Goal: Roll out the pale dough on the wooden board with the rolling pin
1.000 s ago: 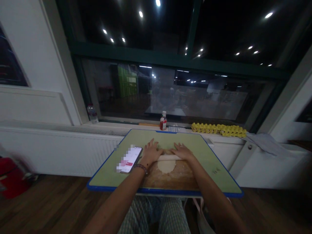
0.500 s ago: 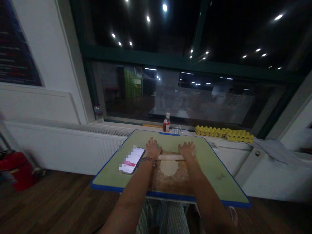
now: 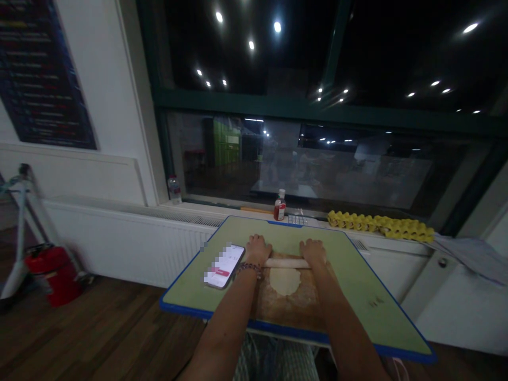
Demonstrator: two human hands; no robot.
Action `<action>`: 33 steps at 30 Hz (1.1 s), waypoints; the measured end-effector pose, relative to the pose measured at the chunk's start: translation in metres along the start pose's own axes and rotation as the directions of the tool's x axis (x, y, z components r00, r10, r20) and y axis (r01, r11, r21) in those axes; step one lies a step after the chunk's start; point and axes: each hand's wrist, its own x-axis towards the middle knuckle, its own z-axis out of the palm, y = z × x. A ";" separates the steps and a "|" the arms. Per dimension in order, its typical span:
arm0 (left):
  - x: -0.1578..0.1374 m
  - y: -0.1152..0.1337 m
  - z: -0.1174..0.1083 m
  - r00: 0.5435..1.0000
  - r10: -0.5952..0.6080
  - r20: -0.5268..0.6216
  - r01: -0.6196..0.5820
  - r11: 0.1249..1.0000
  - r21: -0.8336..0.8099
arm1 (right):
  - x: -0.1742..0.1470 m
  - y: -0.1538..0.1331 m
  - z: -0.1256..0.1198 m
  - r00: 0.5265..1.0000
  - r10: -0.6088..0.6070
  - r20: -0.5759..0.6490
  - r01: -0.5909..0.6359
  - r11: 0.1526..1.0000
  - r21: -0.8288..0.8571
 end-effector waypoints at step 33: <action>-0.004 0.004 -0.007 1.000 0.029 0.012 -0.029 0.998 0.049 | -0.005 -0.005 -0.018 0.992 0.061 0.112 -0.069 0.995 0.066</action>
